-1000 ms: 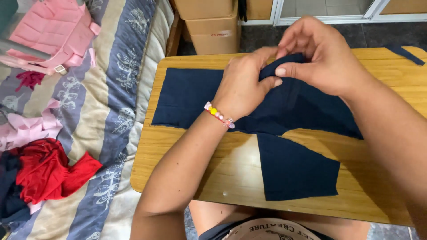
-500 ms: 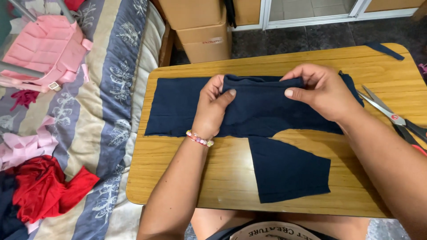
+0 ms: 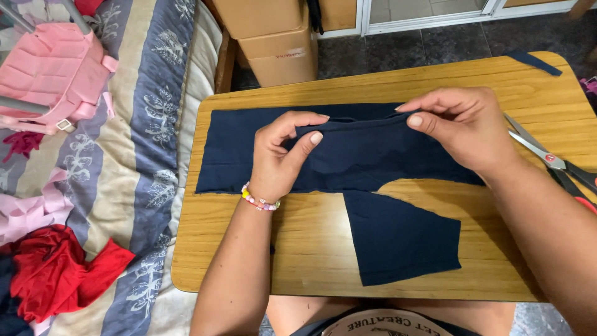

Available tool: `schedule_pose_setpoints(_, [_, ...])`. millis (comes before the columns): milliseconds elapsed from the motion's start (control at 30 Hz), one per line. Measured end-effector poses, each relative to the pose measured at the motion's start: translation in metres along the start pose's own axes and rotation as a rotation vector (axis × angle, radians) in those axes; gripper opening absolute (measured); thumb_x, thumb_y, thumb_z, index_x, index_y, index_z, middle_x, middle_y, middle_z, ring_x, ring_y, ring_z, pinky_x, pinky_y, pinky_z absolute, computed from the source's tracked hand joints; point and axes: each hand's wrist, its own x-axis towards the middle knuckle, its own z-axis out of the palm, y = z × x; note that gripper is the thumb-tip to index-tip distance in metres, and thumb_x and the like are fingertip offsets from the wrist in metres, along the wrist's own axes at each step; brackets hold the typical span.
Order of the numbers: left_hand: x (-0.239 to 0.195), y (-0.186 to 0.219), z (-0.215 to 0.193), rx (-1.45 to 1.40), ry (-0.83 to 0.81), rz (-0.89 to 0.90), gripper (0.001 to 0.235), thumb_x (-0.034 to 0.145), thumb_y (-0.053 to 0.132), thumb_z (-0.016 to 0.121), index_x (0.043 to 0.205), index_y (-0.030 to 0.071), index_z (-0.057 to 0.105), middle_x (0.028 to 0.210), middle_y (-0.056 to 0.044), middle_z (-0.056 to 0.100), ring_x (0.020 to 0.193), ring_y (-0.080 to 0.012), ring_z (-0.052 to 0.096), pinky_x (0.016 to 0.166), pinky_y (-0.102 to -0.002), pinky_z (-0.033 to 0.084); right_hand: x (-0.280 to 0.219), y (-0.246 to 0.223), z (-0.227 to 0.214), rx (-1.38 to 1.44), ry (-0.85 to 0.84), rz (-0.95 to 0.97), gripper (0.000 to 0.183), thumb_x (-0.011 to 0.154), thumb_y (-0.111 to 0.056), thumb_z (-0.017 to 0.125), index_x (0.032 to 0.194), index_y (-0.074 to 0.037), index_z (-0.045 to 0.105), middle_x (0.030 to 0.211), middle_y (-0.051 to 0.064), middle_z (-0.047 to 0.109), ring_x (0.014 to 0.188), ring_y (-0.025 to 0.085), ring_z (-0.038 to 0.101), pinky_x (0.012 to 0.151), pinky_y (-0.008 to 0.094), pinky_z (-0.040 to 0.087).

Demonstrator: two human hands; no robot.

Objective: Cutting fabric components from a larger piece of cloth using scissors and folding them.

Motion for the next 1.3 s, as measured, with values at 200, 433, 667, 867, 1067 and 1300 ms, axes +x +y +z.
schedule_pose_setpoints(200, [0.001,0.005,-0.009,0.034,-0.111,0.102,0.012,0.101,0.004,0.067,0.110,0.010,0.073,0.106,-0.004,0.075,0.096,-0.0140,0.072,0.084,-0.025,0.057,0.001,0.006,-0.006,0.017,0.098,-0.020,0.016,0.096,-0.004,0.079,0.111,-0.006,0.074,0.110,0.008,0.075,0.102,0.010,0.069,0.094,0.020,0.056])
schedule_pose_setpoints(433, [0.003,0.010,-0.018,0.334,-0.179,0.300,0.007,0.100,0.011,0.071,0.102,0.004,0.070,0.095,-0.008,0.074,0.083,-0.0236,0.073,0.076,-0.033,0.056,0.000,0.004,-0.010,-0.026,0.135,-0.042,0.015,0.100,-0.002,0.077,0.115,-0.003,0.072,0.115,0.011,0.073,0.106,0.013,0.069,0.096,0.023,0.057])
schedule_pose_setpoints(667, [0.003,0.021,0.000,0.262,0.198,0.190,0.008,0.090,0.007,0.081,0.089,0.006,0.073,0.093,-0.011,0.076,0.096,-0.0240,0.076,0.089,-0.033,0.060,-0.004,-0.005,-0.010,-0.043,0.117,-0.153,0.015,0.101,0.002,0.078,0.114,0.001,0.071,0.116,0.016,0.072,0.109,0.020,0.071,0.100,0.027,0.058])
schedule_pose_setpoints(867, [-0.001,0.024,-0.004,0.337,0.205,0.156,0.024,0.099,0.013,0.075,0.117,0.011,0.060,0.095,-0.002,0.072,0.085,-0.0130,0.069,0.088,-0.027,0.055,-0.006,-0.007,-0.012,-0.057,0.152,-0.155,0.014,0.104,0.002,0.079,0.115,0.002,0.071,0.115,0.016,0.072,0.107,0.019,0.069,0.097,0.026,0.057])
schedule_pose_setpoints(1067, [0.008,0.032,-0.002,0.385,0.047,0.229,0.017,0.108,0.013,0.051,0.101,0.006,0.065,0.090,-0.005,0.062,0.084,-0.0231,0.060,0.078,-0.036,0.046,-0.010,-0.004,-0.008,-0.064,0.149,-0.180,0.010,0.113,-0.008,0.069,0.115,-0.001,0.062,0.104,0.009,0.064,0.089,0.013,0.056,0.081,0.023,0.045])
schedule_pose_setpoints(1300, [0.008,0.022,0.006,0.174,0.115,0.030,0.019,0.105,0.017,0.060,0.087,0.012,0.062,0.065,0.003,0.058,0.055,-0.0066,0.054,0.060,-0.023,0.044,-0.010,-0.003,-0.011,-0.073,0.222,-0.172,0.011,0.118,-0.007,0.069,0.118,-0.002,0.059,0.098,0.006,0.057,0.082,0.008,0.048,0.075,0.022,0.037])
